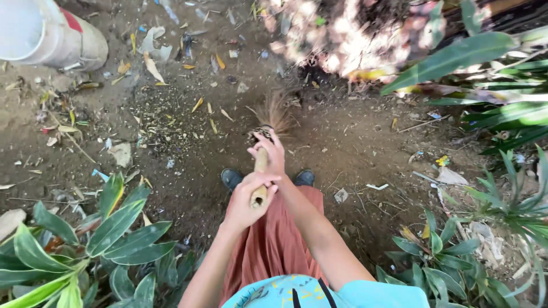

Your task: The recorder sweeps an outdoor dirt area, collects debris into a bucket, and repairs a stick broom by tying its bristles together.

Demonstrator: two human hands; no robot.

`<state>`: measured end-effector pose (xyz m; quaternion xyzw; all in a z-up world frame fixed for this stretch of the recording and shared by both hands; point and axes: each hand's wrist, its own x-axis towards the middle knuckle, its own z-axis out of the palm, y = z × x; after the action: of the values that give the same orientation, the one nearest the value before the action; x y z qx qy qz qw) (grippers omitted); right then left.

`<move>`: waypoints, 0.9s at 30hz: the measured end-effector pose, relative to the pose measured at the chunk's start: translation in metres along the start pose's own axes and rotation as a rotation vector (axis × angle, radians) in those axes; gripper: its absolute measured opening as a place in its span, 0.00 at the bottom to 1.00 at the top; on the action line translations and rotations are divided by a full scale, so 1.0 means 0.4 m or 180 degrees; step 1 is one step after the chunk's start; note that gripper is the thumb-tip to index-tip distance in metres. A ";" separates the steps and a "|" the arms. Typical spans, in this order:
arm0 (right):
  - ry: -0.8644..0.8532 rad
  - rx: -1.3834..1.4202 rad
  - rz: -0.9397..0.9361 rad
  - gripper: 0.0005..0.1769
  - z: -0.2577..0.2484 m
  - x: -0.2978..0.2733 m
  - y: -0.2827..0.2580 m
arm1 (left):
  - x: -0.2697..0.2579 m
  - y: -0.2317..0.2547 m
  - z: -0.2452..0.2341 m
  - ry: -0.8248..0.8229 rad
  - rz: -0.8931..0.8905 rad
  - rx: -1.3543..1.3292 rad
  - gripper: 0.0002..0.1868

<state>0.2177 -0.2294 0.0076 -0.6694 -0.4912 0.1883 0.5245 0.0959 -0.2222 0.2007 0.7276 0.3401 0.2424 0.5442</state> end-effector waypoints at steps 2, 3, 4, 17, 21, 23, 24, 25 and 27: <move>-0.0214 0.0158 -0.0047 0.12 0.080 0.024 -0.024 | -0.006 -0.020 -0.041 0.0117 0.0020 0.0162 0.13; -0.0468 0.0291 -0.0109 0.11 0.106 0.031 -0.032 | -0.013 -0.028 -0.048 0.0267 0.0035 0.0290 0.12; -0.0477 0.0282 -0.0113 0.11 0.135 0.035 -0.045 | -0.019 -0.031 -0.057 0.0276 0.0036 0.0279 0.12; -0.0281 -0.0065 -0.0114 0.18 0.135 0.049 -0.284 | -0.091 0.182 -0.253 -0.0147 0.0693 0.0197 0.24; -0.0184 -0.0879 0.0087 0.18 0.042 -0.037 -0.214 | -0.105 0.098 -0.235 0.0156 0.0305 -0.0463 0.17; -0.0158 -0.1079 0.0221 0.18 0.044 -0.093 -0.129 | -0.110 0.002 -0.175 -0.0019 -0.0172 -0.0657 0.15; -0.0122 -0.1282 0.0366 0.19 0.045 -0.122 -0.084 | -0.112 -0.049 -0.143 -0.0219 -0.0648 -0.0851 0.13; -0.0162 -0.1284 0.0380 0.19 0.057 -0.138 -0.070 | -0.109 -0.057 -0.136 -0.0202 -0.0682 -0.0868 0.13; -0.0274 -0.1318 0.0529 0.17 0.086 -0.165 -0.039 | -0.099 -0.079 -0.124 0.0143 -0.0020 -0.0714 0.13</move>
<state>0.1548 -0.2684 -0.0091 -0.7923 -0.4845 0.1544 0.3370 0.0269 -0.2155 0.1855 0.6554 0.3253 0.2934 0.6153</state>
